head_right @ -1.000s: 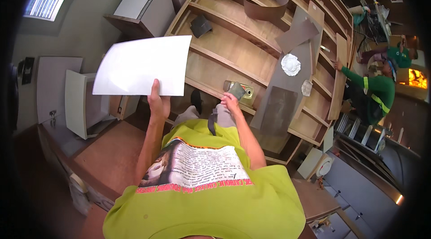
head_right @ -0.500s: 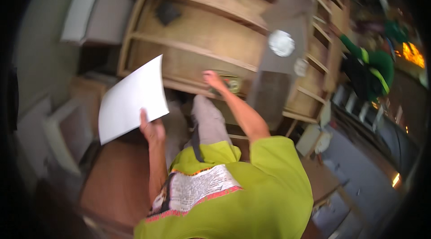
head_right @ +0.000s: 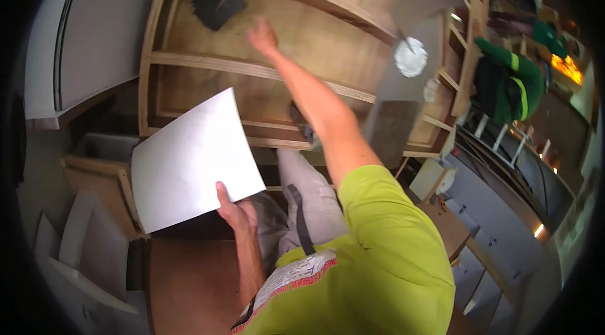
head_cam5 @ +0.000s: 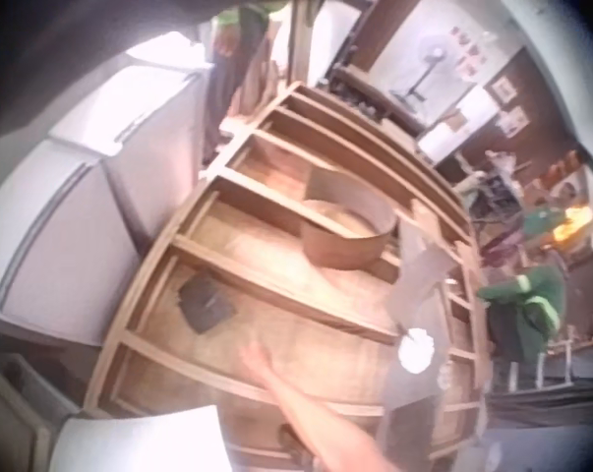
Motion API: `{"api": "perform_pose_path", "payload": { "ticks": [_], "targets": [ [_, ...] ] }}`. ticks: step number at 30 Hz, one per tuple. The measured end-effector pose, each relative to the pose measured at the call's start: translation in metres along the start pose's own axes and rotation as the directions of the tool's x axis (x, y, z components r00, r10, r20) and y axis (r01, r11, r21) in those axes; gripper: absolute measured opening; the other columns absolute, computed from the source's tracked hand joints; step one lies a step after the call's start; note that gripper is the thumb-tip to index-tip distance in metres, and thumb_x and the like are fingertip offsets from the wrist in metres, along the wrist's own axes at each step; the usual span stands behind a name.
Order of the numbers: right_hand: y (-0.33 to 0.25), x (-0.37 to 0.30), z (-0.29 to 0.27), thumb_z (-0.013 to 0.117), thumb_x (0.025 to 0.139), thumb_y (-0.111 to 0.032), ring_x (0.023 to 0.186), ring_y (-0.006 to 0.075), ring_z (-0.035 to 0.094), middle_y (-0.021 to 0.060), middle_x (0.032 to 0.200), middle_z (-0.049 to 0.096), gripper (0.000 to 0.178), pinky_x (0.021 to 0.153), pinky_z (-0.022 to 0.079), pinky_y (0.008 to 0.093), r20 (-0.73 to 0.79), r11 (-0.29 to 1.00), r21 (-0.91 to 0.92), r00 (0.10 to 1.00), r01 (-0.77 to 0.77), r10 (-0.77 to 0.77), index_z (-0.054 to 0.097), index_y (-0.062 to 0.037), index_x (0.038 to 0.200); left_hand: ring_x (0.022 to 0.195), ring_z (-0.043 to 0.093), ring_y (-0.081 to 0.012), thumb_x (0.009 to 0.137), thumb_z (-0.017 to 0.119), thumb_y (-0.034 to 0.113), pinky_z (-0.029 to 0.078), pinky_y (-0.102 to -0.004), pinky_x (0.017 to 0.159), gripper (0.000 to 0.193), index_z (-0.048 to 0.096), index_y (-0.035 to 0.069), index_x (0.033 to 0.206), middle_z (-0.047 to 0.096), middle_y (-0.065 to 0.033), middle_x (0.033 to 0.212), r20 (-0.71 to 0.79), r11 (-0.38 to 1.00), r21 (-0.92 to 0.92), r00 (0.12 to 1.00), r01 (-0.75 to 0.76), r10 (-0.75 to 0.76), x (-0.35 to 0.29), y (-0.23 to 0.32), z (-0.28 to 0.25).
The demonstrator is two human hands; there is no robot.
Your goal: The person assembles wooden cabinet components by hand, using sandpaper to smooth a wooden drawer piece and then fitting a panel into a wooden cabinet frame.
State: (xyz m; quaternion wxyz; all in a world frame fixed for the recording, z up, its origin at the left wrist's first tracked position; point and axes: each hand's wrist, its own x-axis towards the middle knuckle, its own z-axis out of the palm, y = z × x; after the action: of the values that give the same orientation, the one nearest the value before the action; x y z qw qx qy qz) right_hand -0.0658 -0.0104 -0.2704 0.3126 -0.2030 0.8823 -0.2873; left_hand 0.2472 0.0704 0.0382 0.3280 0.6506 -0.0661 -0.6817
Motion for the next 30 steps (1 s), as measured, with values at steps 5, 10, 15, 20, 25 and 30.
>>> {"api": "perform_pose_path", "payload": {
  "ticks": [5, 10, 15, 20, 25, 30],
  "targets": [
    [-0.02, 0.064, 0.048, 0.08, 0.071, -0.032, 0.112, 0.0308, 0.056, 0.0256, 0.123, 0.055, 0.083, 0.093, 0.046, 0.0407, -0.34, 0.996, 0.073, 0.937, -0.054, 0.075, 0.04, 0.0086, 0.132, 0.12, 0.049, -0.0243, 0.096, 0.053, 0.021, 0.041, -0.0399, 0.103, 0.05, 0.035, 0.0, 0.138, 0.048, -0.0119, 0.132, 0.009, 0.996, -0.019, 0.996, 0.088, -0.088, 0.009, 0.007, -0.001],
    [0.0, 0.094, 0.053, 0.08, 0.067, -0.038, 0.102, 0.0313, 0.061, 0.0224, 0.11, 0.062, 0.072, 0.086, 0.049, 0.0409, -0.152, 0.988, 0.15, 0.988, -0.02, 0.043, 0.054, 0.0063, 0.118, 0.119, 0.05, -0.0243, 0.094, 0.057, 0.022, 0.041, -0.0398, 0.102, 0.052, 0.036, 0.001, 0.137, 0.048, -0.0115, 0.132, -0.013, 0.991, 0.003, 0.991, 0.131, -0.131, 0.011, 0.011, 0.008],
    [-0.039, 0.052, -0.008, 0.076, 0.074, -0.04, 0.073, 0.0183, 0.064, 0.0093, 0.084, 0.068, 0.055, 0.065, 0.05, 0.0343, -0.091, 0.969, -0.084, 0.967, 0.232, -0.239, 0.062, 0.0062, 0.1, 0.121, 0.047, -0.0244, 0.094, 0.057, 0.022, 0.038, -0.0394, 0.104, 0.054, 0.035, 0.001, 0.138, 0.046, -0.012, 0.134, 0.013, 0.994, 0.011, 0.994, 0.107, -0.107, 0.013, 0.015, 0.02],
    [-0.092, -0.077, -0.135, 0.068, 0.077, -0.028, 0.089, 0.0174, 0.059, 0.0114, 0.1, 0.065, 0.051, 0.08, 0.047, 0.0302, 0.138, 0.921, 0.39, 0.988, 0.01, -0.069, 0.057, 0.0039, 0.114, 0.125, 0.043, -0.0253, 0.094, 0.054, 0.017, 0.033, -0.0392, 0.107, 0.053, 0.032, 0.0, 0.14, 0.041, -0.013, 0.139, 0.108, 0.999, 0.026, 0.994, 0.021, -0.023, 0.017, 0.02, 0.042],
    [-0.105, -0.207, -0.21, 0.062, 0.076, -0.017, 0.094, 0.0148, 0.057, 0.0079, 0.102, 0.063, 0.048, 0.086, 0.045, 0.0273, 0.317, 0.873, 0.41, 0.939, -0.264, 0.134, 0.054, 0.0041, 0.118, 0.121, 0.047, -0.0234, 0.095, 0.054, 0.021, 0.039, -0.0377, 0.103, 0.053, 0.034, 0.0, 0.139, 0.043, -0.0127, 0.137, 0.237, 0.985, 0.124, 0.968, -0.119, 0.087, 0.022, 0.008, 0.054],
    [-0.086, -0.263, -0.176, 0.063, 0.078, -0.016, 0.093, 0.0155, 0.054, 0.0064, 0.1, 0.061, 0.04, 0.088, 0.043, 0.0289, 0.254, 0.603, 0.71, 0.931, -0.364, 0.263, 0.056, 0.0012, 0.113, 0.121, 0.048, -0.0242, 0.095, 0.054, 0.025, 0.04, -0.0382, 0.103, 0.053, 0.035, 0.0, 0.138, 0.045, -0.0102, 0.136, 0.292, 0.996, 0.065, 0.956, -0.066, 0.044, 0.033, -0.007, 0.074]
  ]
}}
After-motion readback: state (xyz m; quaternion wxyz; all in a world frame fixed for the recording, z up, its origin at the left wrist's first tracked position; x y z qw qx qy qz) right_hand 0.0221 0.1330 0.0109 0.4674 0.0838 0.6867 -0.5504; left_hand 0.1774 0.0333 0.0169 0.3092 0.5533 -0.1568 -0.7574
